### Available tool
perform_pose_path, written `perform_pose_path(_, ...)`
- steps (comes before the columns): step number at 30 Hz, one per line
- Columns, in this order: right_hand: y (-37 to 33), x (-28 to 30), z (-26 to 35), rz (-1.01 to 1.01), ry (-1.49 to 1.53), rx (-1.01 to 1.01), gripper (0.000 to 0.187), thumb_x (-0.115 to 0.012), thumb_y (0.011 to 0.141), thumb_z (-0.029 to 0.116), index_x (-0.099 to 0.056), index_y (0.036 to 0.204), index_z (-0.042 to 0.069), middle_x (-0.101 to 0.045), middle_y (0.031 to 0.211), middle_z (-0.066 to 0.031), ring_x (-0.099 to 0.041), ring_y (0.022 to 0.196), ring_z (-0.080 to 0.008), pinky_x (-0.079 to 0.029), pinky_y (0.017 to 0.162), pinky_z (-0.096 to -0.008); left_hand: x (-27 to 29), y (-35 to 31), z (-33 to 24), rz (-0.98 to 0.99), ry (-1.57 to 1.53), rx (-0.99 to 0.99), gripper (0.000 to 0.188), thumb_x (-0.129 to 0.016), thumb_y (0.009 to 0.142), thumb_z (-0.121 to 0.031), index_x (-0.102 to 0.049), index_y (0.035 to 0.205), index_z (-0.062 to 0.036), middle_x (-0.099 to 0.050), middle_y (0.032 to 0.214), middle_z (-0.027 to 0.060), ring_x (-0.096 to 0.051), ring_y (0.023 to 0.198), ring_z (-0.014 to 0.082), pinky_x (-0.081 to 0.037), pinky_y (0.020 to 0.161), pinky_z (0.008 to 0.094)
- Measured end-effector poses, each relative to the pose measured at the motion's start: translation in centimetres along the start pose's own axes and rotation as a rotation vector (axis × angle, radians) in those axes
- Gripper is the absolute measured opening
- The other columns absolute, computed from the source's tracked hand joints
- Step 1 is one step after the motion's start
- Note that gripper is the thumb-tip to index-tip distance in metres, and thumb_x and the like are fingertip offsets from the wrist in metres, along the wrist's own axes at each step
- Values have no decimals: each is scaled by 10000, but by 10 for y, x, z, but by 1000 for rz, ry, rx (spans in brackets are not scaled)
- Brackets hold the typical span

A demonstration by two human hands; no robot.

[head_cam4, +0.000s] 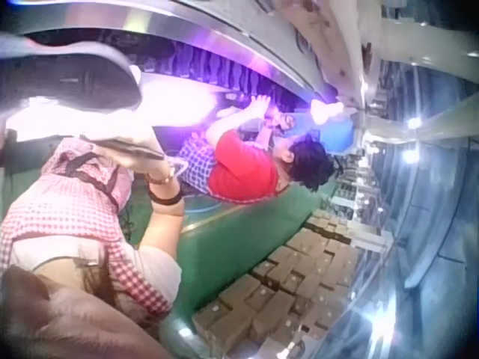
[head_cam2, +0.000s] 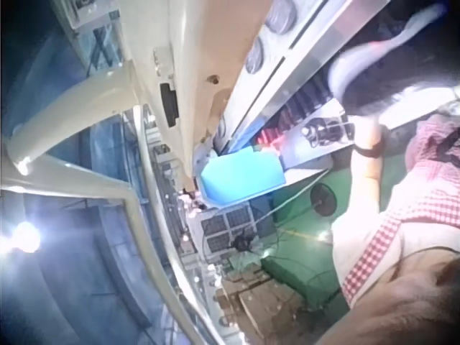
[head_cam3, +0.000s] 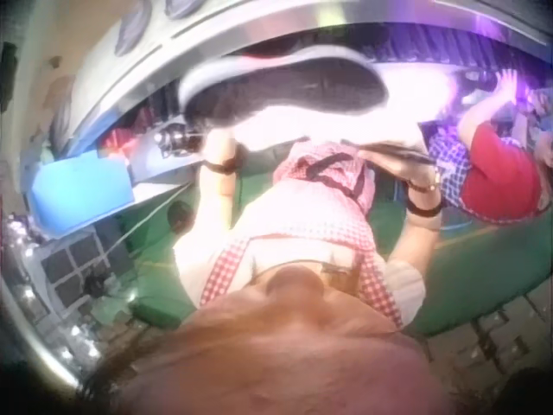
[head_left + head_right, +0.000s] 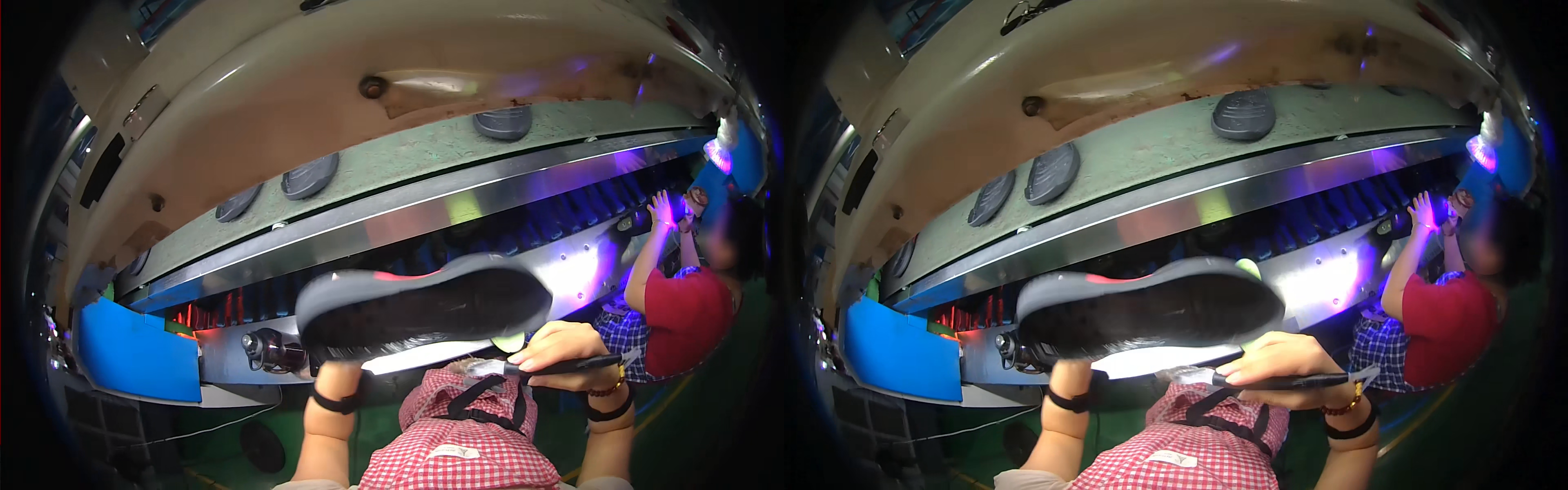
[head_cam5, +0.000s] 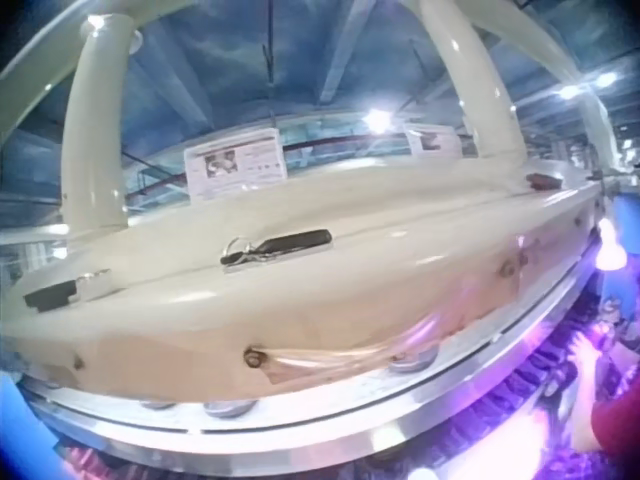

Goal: The worker applies a liquid substance to shoe soles using a brush and then places the treated soles onto a conveyor belt.

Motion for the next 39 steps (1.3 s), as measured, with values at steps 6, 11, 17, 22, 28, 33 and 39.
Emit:
perform_pose_path(6,3,-32,-76,-265,88,-262,212,-659,704,-40,-656,914,-13,-660,912,-127,-617,871,-186,-476,809,-288,-12,45,78,50,-472,-24,929,-256,757,-754,-344,1302,-7,-452,1232,257,-455,1135,382,-345,979,487)
perform_pose_path(11,5,-41,-91,-325,229,-351,221,-634,723,-56,-651,941,-20,-652,956,-129,-597,951,-195,-453,866,-304,-3,41,95,-111,-429,88,931,-180,758,-768,-415,1243,-9,-515,1177,207,-516,1069,319,-404,931,452)
perform_pose_path(17,16,-65,-47,-201,-507,161,168,-685,633,67,-640,795,59,-653,793,-84,-643,749,-211,-494,638,-289,1,39,85,-479,-297,-208,854,-162,807,-717,-415,1242,-26,-535,1152,166,-533,1029,279,-417,912,413)
perform_pose_path(22,-11,-62,-34,85,-264,97,149,-689,643,77,-656,788,65,-662,789,-67,-649,766,-178,-492,635,-285,-5,29,49,-455,-230,-408,891,-177,775,-753,-488,1157,-10,-572,1065,193,-548,971,318,-423,889,437)
perform_pose_path(28,31,-36,-34,-227,-123,48,171,-667,675,18,-645,844,10,-656,838,-115,-641,767,-224,-510,715,-307,-22,36,62,-341,-260,-370,897,-201,776,-748,-478,1171,8,-555,1074,184,-509,988,311,-372,924,463)
perform_pose_path(33,23,-57,-20,27,-43,144,175,-684,652,12,-650,823,13,-660,824,-124,-649,792,-239,-502,695,-303,-31,40,47,-78,-311,-544,904,-218,774,-747,-407,1243,3,-506,1197,131,-497,1022,306,-334,968,459)
perform_pose_path(39,19,-37,-32,-138,2,-2,179,-689,663,-2,-653,837,17,-659,845,-124,-644,826,-231,-492,747,-309,-39,43,30,-174,-298,-653,878,-291,783,-722,-387,1257,10,-503,1184,154,-481,1039,325,-333,971,457)
Point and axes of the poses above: each hand's wrist, its own y-axis towards the middle knuckle, its own x-axis out of the back of the hand, z = x × y, the point moved 3 cm from there along y, towards the middle knuckle
